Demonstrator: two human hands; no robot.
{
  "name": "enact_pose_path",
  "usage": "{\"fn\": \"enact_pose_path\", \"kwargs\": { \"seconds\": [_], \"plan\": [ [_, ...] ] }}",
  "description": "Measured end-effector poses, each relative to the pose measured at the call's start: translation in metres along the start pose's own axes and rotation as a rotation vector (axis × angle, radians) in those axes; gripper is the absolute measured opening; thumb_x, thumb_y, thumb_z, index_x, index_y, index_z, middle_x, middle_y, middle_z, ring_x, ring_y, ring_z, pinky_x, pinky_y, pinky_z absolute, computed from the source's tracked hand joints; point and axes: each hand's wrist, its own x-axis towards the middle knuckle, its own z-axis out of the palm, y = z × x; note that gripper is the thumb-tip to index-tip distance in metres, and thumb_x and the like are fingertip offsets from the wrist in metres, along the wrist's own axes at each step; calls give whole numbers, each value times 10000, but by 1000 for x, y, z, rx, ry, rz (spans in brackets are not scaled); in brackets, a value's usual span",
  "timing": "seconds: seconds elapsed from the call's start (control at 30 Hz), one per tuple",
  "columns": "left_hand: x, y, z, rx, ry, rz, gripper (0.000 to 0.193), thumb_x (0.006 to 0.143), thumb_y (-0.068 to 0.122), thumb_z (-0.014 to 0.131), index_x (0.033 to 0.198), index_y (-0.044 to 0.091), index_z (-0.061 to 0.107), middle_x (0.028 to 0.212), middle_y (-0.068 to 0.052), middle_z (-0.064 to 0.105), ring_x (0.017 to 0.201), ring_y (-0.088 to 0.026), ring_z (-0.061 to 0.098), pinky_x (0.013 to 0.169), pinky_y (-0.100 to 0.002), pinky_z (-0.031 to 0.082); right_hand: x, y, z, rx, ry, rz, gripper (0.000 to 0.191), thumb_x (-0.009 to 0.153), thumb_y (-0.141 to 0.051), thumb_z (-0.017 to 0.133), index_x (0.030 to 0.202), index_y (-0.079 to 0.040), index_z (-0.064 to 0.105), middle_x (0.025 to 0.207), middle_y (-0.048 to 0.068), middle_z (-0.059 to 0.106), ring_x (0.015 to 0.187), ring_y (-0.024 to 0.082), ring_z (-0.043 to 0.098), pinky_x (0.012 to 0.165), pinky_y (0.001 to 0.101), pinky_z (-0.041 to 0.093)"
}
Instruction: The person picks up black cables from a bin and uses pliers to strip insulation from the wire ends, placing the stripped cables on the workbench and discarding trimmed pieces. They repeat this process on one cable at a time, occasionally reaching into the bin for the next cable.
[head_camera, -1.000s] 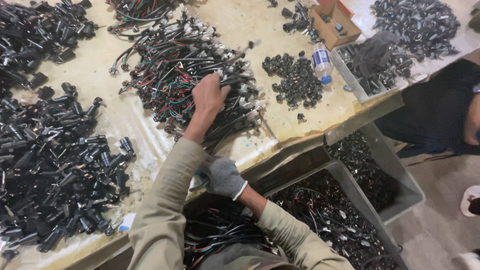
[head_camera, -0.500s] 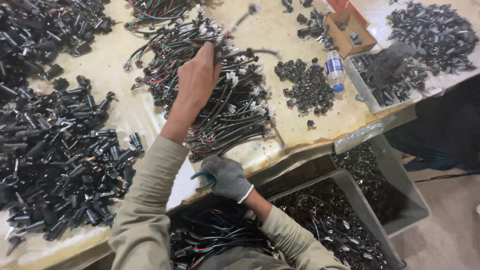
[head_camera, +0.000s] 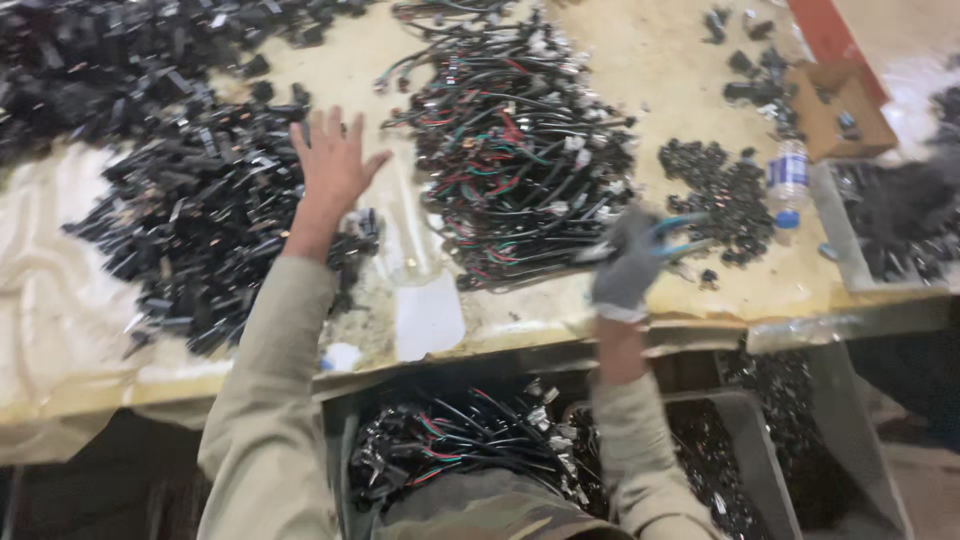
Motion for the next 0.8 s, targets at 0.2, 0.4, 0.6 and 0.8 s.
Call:
{"fn": "enact_pose_path", "kwargs": {
  "seconds": [0.2, 0.4, 0.6, 0.8],
  "plan": [
    [7, -50, 11, 110, -12, -114, 627, 915, 524, 644, 1330, 55, 612, 1393, -201, 564, 1305, -413, 453, 1062, -728, 205, 44, -50, 4, 725, -379, 228, 187, 912, -8, 713, 1052, -94, 624, 968, 19, 688, 787, 92, 644, 661, 262, 518],
    [-10, -32, 45, 163, 18, -4, 230, 970, 181, 622, 1171, 88, 684, 1148, -90, 688, 1142, -322, 611, 978, -559, 429, -57, -85, 75, -66, -840, -316, 315, 786, -276, 890, 877, -89, 653, 797, 110, 661, 698, 288, 673, 616, 406, 519],
    [-81, -15, 42, 31, -60, 154, 332, 834, 353, 696, 1000, 70, 745, 1047, -120, 685, 1087, -339, 609, 999, -529, 408, -97, -60, 79, -148, -1047, -185, 299, 857, -301, 814, 1001, -88, 663, 876, 141, 690, 829, 373, 691, 694, 464, 528],
    [-92, 3, 49, -94, -59, -44, 650, 886, 643, 750, 915, -6, 776, 1059, -230, 660, 1098, -406, 545, 1050, -579, 320, -107, -62, 78, -186, -1078, -204, 456, 719, -250, 849, 1084, -82, 635, 1096, 175, 608, 873, 396, 666, 683, 483, 542]
  ]
}}
